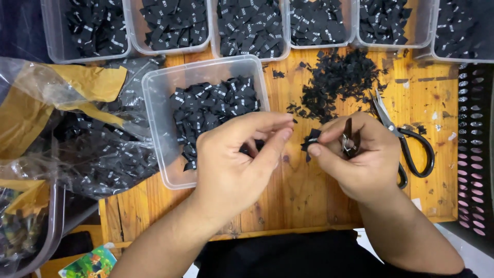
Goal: Trimming excess threads from fabric labels using snips and sorting them into plastic containers.
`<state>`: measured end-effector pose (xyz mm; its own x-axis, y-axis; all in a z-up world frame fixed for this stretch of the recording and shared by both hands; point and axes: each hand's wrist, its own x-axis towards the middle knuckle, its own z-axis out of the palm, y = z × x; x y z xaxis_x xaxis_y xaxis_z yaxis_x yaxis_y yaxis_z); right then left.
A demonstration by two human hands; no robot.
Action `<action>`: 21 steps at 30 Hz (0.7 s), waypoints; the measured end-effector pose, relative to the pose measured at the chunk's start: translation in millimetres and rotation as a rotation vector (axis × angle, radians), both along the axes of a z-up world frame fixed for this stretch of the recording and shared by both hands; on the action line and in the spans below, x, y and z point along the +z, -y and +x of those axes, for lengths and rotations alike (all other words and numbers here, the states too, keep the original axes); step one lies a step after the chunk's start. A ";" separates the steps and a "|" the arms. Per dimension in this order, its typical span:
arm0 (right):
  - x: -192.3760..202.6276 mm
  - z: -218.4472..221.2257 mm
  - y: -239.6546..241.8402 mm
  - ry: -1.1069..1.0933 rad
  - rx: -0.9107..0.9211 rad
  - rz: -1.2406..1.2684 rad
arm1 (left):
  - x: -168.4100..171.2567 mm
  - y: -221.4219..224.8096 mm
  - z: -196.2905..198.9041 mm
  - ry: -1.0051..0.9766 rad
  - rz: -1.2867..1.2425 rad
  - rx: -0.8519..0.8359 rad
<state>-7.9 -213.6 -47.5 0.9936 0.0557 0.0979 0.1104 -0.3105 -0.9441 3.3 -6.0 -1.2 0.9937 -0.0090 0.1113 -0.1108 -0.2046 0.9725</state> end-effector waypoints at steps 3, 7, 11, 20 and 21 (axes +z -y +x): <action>-0.1 2.7 0.3 0.032 0.026 0.006 | -1.6 -1.2 1.5 0.153 0.109 -0.098; -0.5 3.3 0.0 0.031 0.017 -0.027 | 0.5 -1.2 0.3 0.122 0.017 -0.209; -0.6 2.7 -1.2 0.019 0.037 -0.023 | -5.3 0.5 0.6 0.112 -0.001 -0.179; 8.0 9.2 -4.7 -0.021 0.021 -0.126 | -4.2 -2.9 1.3 0.041 -0.019 -0.076; 6.5 9.9 -2.9 -0.016 0.017 -0.149 | -3.9 -3.4 1.3 0.048 -0.009 -0.080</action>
